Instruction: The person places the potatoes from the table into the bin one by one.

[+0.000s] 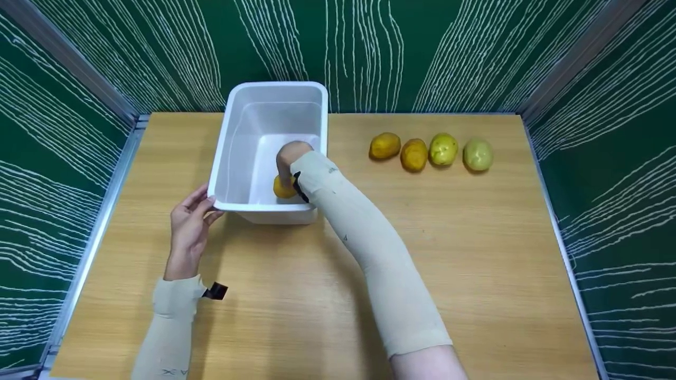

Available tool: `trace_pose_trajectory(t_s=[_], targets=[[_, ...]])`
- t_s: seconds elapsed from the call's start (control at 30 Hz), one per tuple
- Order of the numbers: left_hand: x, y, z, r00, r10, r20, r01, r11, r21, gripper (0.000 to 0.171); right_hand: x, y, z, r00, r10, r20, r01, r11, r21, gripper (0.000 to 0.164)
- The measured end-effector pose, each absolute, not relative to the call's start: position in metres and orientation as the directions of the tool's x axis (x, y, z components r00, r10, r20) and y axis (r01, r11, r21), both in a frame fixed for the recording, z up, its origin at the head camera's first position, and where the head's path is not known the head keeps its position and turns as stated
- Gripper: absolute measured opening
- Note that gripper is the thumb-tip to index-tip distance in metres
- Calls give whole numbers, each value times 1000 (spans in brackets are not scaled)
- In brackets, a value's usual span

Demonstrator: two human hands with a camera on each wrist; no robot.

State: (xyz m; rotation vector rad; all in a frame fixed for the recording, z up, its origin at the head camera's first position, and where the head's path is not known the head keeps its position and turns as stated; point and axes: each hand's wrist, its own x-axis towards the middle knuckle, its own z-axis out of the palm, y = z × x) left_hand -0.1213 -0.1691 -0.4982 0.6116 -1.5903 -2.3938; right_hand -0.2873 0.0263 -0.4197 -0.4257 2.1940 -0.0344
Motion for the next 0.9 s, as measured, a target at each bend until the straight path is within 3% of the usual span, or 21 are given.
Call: trace_pose_trajectory(t_s=[0.23, 0.9], targets=[[-122, -169, -499, -897, -382, -222, -62, -390, 919, 42, -288, 23, -430, -539, -359, -762, -391, 908, -151, 33], [-119, -170, -500, -895, -388, -221, -54, -397, 916, 42, -287, 22, -448, -581, -313, -751, -273, 945, -183, 37]])
